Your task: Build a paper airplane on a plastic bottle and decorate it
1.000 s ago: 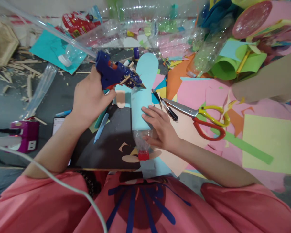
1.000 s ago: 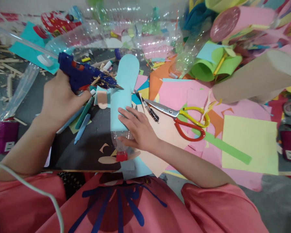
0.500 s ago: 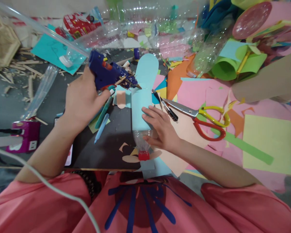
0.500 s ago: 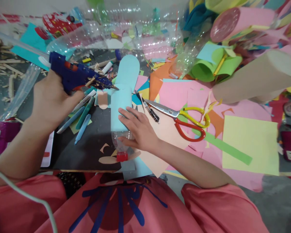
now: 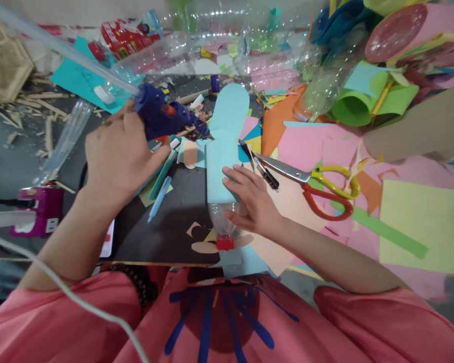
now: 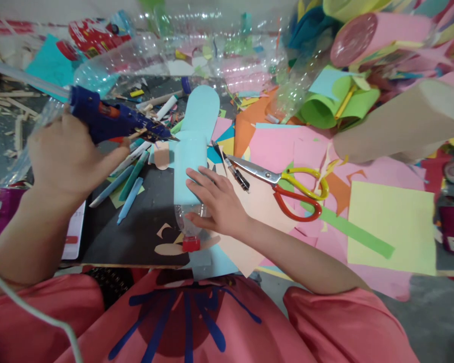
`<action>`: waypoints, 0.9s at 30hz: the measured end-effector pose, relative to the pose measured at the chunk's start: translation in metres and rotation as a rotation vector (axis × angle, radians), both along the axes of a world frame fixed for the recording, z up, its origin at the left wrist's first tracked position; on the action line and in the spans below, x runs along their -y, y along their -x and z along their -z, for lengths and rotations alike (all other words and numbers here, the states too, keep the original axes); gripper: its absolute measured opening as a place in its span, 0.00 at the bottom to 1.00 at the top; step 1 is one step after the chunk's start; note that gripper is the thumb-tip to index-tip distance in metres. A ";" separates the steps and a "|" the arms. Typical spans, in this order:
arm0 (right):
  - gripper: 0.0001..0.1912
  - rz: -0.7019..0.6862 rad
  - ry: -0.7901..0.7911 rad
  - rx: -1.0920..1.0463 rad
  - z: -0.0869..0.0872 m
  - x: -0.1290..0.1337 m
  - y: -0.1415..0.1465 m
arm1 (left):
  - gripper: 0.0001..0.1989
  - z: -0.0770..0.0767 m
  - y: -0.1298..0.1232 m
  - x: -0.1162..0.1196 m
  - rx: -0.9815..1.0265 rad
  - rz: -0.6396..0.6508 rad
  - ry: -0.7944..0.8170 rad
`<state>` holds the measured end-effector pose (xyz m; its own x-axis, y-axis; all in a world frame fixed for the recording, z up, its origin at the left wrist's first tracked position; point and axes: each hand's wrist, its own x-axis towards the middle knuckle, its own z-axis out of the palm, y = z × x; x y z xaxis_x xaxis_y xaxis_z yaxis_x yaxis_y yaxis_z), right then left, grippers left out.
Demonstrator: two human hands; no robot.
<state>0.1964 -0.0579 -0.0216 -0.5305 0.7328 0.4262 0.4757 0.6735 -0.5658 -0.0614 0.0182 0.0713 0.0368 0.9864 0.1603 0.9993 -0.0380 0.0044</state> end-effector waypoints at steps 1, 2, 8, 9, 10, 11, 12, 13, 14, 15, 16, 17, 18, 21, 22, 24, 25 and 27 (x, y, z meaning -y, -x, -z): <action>0.31 -0.003 0.011 0.004 0.000 0.000 0.000 | 0.38 0.001 0.002 -0.002 0.002 -0.015 -0.007; 0.31 -0.006 0.018 0.006 0.000 0.000 0.000 | 0.38 0.003 0.004 -0.004 0.014 -0.028 -0.016; 0.31 0.002 -0.027 0.001 0.001 -0.001 0.001 | 0.34 0.009 0.006 -0.005 0.145 0.056 -0.079; 0.30 0.010 -0.049 -0.004 0.001 -0.001 0.002 | 0.33 0.008 0.002 -0.003 0.152 0.075 -0.080; 0.30 0.016 -0.069 -0.009 0.001 -0.001 0.002 | 0.31 0.008 -0.002 -0.002 0.153 0.086 -0.077; 0.30 0.019 -0.083 -0.013 0.001 -0.001 0.002 | 0.30 0.008 -0.006 -0.001 0.146 0.092 -0.067; 0.30 0.019 -0.091 -0.015 0.000 -0.001 0.002 | 0.29 0.008 -0.010 0.000 0.135 0.091 -0.055; 0.30 0.016 -0.091 -0.013 0.000 -0.001 0.002 | 0.27 0.008 -0.013 0.000 0.123 0.084 -0.041; 0.29 0.014 -0.087 -0.008 0.000 -0.001 0.002 | 0.27 0.009 -0.016 0.000 0.110 0.075 -0.028; 0.29 0.013 -0.083 -0.003 -0.001 -0.001 0.002 | 0.26 0.010 -0.018 -0.001 0.097 0.067 -0.014; 0.29 0.014 -0.080 0.002 -0.001 -0.001 0.002 | 0.25 0.011 -0.019 -0.001 0.085 0.061 -0.005; 0.29 0.016 -0.080 0.004 -0.001 -0.001 0.002 | 0.25 0.011 -0.020 -0.002 0.075 0.060 -0.002; 0.29 0.019 -0.083 0.004 -0.001 -0.001 0.002 | 0.25 0.012 -0.020 -0.002 0.070 0.065 -0.003; 0.29 0.025 -0.097 -0.002 0.000 -0.001 0.002 | 0.25 0.011 -0.020 -0.001 0.088 0.085 -0.021; 0.29 0.027 -0.098 0.000 0.000 -0.001 0.002 | 0.26 0.011 -0.020 0.000 0.096 0.080 -0.018; 0.29 0.026 -0.100 0.001 0.000 -0.001 0.003 | 0.28 0.011 -0.020 0.001 0.105 0.060 0.006; 0.29 0.026 -0.099 -0.002 0.000 -0.001 0.003 | 0.29 0.012 -0.020 0.001 0.106 0.056 0.015; 0.29 0.022 -0.099 -0.015 0.000 -0.001 0.003 | 0.29 0.014 -0.018 0.001 0.112 0.075 0.006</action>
<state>0.1935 -0.0573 -0.0215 -0.5080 0.6981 0.5045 0.4830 0.7159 -0.5042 -0.0433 0.0170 0.0571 0.0928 0.9824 0.1620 0.9869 -0.1123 0.1158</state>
